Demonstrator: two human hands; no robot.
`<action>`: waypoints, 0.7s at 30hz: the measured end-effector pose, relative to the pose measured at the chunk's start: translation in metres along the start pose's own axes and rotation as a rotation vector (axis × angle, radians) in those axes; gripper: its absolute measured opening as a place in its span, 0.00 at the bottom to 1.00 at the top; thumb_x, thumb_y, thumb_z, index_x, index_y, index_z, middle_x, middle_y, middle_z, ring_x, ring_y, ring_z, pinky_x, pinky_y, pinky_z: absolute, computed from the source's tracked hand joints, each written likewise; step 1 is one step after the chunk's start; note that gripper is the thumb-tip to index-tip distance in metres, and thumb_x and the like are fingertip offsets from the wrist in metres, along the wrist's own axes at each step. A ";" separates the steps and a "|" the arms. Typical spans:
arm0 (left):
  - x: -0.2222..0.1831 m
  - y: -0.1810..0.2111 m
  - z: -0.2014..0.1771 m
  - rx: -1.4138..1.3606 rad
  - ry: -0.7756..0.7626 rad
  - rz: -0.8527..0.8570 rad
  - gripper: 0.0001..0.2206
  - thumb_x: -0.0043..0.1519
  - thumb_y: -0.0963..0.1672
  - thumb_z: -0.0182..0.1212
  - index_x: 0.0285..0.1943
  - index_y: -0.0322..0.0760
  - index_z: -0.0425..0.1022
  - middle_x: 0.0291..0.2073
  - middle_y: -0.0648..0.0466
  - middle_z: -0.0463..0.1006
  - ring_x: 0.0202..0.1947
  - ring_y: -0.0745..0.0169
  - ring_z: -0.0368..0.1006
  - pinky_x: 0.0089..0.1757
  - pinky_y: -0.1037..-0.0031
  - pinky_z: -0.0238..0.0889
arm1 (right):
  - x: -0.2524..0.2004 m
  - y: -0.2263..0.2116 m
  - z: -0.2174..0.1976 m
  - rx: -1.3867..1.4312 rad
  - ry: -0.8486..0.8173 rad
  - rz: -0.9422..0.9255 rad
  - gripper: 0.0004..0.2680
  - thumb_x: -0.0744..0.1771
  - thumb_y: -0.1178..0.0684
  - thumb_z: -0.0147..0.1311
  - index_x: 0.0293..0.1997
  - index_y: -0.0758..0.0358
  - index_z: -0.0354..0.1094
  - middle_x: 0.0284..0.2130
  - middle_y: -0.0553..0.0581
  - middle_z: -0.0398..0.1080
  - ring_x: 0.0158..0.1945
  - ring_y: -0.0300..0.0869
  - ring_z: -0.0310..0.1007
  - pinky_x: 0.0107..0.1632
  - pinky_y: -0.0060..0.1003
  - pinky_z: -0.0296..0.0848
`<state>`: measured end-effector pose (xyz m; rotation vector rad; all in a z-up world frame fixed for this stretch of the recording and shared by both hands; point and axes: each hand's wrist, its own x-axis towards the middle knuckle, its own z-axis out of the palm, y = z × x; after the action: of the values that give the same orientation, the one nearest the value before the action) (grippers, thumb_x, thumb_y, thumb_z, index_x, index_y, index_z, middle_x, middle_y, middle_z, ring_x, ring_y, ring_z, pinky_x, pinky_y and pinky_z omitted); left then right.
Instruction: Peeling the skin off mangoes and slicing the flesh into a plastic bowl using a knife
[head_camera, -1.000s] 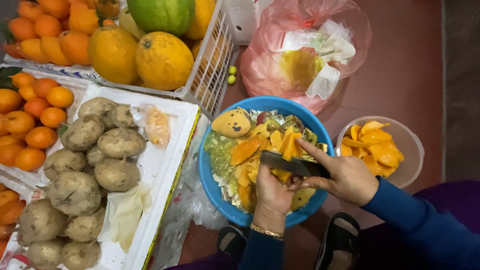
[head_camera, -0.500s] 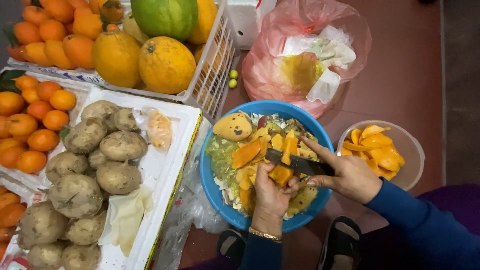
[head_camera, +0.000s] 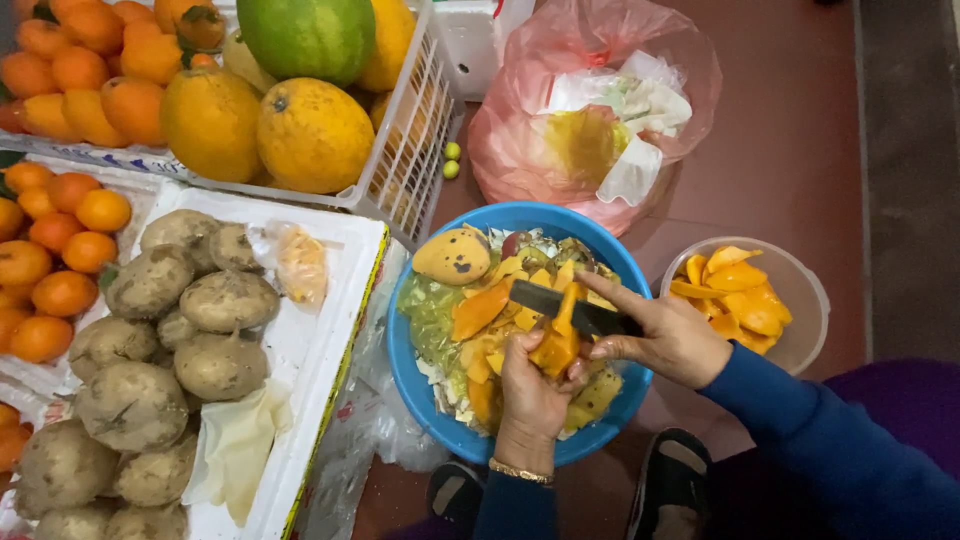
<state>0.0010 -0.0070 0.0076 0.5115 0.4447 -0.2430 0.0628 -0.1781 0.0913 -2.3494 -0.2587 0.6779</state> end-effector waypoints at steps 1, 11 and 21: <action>0.003 -0.004 -0.005 0.001 -0.002 -0.001 0.12 0.57 0.51 0.53 0.41 0.42 0.68 0.26 0.39 0.75 0.17 0.61 0.63 0.21 0.81 0.43 | 0.003 0.000 0.000 0.001 0.002 0.001 0.36 0.58 0.32 0.65 0.76 0.22 0.50 0.34 0.67 0.81 0.43 0.67 0.78 0.51 0.51 0.77; -0.001 -0.001 -0.005 -0.012 -0.107 -0.030 0.22 0.54 0.51 0.51 0.55 0.38 0.71 0.30 0.40 0.73 0.19 0.62 0.61 0.21 0.81 0.45 | 0.009 -0.007 -0.026 0.084 -0.006 -0.008 0.28 0.60 0.38 0.64 0.70 0.22 0.61 0.47 0.68 0.79 0.57 0.63 0.74 0.58 0.53 0.74; -0.002 0.002 0.001 -0.110 0.009 0.057 0.22 0.65 0.51 0.37 0.44 0.27 0.72 0.25 0.47 0.76 0.15 0.68 0.63 0.19 0.82 0.49 | -0.023 -0.040 -0.077 0.276 -0.273 -0.473 0.25 0.65 0.46 0.55 0.72 0.51 0.60 0.54 0.53 0.82 0.45 0.38 0.87 0.42 0.30 0.84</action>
<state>0.0005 -0.0057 0.0103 0.4167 0.4488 -0.1604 0.0843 -0.1984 0.1763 -1.8350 -0.7632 0.7396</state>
